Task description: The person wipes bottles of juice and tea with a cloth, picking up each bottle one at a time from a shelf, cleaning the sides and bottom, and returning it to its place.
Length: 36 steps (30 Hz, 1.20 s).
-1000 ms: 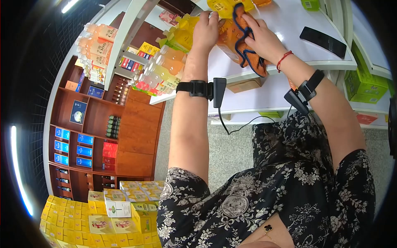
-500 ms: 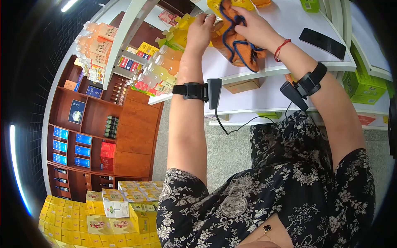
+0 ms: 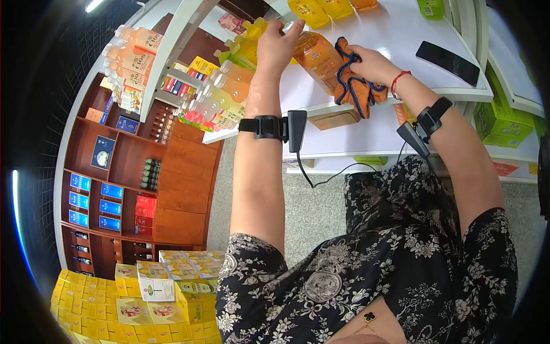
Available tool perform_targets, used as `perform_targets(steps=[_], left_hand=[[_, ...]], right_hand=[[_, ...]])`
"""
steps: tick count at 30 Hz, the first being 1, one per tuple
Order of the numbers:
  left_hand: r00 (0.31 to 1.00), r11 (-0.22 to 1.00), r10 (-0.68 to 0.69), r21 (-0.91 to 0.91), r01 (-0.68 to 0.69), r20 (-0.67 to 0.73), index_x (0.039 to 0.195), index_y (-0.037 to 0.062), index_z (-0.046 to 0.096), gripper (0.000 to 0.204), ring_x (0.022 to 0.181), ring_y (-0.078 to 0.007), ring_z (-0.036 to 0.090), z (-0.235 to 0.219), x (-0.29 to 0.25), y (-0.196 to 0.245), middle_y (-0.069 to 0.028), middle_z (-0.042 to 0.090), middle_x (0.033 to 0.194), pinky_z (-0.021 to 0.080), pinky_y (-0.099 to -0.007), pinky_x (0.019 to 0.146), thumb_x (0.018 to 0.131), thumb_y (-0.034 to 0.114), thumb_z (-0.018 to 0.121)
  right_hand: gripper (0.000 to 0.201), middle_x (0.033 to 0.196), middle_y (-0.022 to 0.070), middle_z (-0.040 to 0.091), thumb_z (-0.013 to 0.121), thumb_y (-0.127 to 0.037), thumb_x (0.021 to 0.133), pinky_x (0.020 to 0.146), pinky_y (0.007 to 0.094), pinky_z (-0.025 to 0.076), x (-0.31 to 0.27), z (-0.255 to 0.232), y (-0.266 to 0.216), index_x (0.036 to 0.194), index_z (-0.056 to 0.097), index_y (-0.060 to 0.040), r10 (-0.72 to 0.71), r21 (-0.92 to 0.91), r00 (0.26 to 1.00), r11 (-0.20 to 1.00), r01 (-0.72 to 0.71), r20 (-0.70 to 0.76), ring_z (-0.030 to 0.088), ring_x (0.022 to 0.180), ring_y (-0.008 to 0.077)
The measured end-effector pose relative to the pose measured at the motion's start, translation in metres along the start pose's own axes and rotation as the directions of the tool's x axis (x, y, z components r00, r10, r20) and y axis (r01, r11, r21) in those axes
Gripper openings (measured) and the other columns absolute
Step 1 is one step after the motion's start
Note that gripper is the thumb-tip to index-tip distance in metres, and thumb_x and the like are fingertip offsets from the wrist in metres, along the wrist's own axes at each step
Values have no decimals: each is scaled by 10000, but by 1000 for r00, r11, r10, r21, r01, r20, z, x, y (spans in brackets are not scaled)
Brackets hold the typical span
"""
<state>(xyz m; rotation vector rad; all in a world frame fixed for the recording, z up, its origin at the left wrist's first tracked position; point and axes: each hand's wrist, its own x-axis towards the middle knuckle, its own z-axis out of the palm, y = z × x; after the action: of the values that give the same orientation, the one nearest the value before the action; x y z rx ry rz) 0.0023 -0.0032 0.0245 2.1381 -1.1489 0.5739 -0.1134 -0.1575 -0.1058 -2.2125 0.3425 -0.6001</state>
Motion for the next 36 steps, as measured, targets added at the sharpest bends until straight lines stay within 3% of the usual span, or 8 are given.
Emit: perform_targets(steps=[7,9,13,16,25,30,34,36], left_hand=[[997,999,-28,40,25,75,1004,-30,586,564,890,-360,623,-1,6,-2,-242,639,904,480,-396,763,795,493,622],[997,998,-25,61,20,68,1010,-23,589,561,907,-368,621,2,7,-5,-249,638,912,481,-399,772,795,494,618],[1000,1000,2,-5,-2,20,1052,-7,581,513,910,-381,616,7,-1,-3,-244,640,913,474,-411,786,825,453,582],[999,997,26,-73,-24,19,1086,23,579,461,922,-375,611,6,-6,0,-231,642,930,467,-404,803,857,421,542],[992,940,0,-337,44,129,1145,28,564,502,1002,-311,580,12,-1,-19,-212,622,1040,437,-360,857,879,452,525],[993,945,17,-327,23,117,1150,-8,561,530,974,-305,600,8,-1,-13,-215,631,1025,451,-360,834,876,446,537],[997,994,-37,-104,44,70,1035,-29,603,521,874,-336,627,4,-1,-7,-217,650,916,476,-379,772,851,458,571],[998,999,-37,-15,37,44,992,-38,612,529,845,-347,632,2,-1,-3,-219,653,882,481,-388,754,840,468,583]], right_hand=[[501,940,131,619,545,-156,800,784,307,477,2,-30,-70,1292,471,-96,-227,44,939,968,247,-256,599,843,223],[531,1002,143,600,554,-180,798,818,327,471,12,-21,-71,1314,447,-111,-430,-94,824,899,427,-370,595,892,248],[591,1159,179,533,560,-228,801,874,369,453,-1,-10,-62,1356,383,-125,-347,-140,871,938,318,-349,559,1017,313],[568,1122,200,544,552,-228,807,870,373,452,-8,-10,-45,1343,398,-114,-119,-25,965,993,117,-233,558,1017,321],[545,1058,227,614,554,-265,796,855,393,464,0,-5,-5,1293,456,-64,8,-57,999,998,-6,31,592,971,361],[526,1027,209,626,569,-250,782,845,381,470,10,-18,-39,1272,481,-81,-208,7,935,976,219,-287,598,951,342],[512,1050,163,601,553,-202,800,806,354,475,6,-25,-72,1294,464,-104,-297,37,906,946,322,-303,596,913,300],[535,1128,160,556,555,-211,802,826,359,470,11,-10,-70,1318,442,-122,-395,-170,813,918,357,-426,575,955,298]])
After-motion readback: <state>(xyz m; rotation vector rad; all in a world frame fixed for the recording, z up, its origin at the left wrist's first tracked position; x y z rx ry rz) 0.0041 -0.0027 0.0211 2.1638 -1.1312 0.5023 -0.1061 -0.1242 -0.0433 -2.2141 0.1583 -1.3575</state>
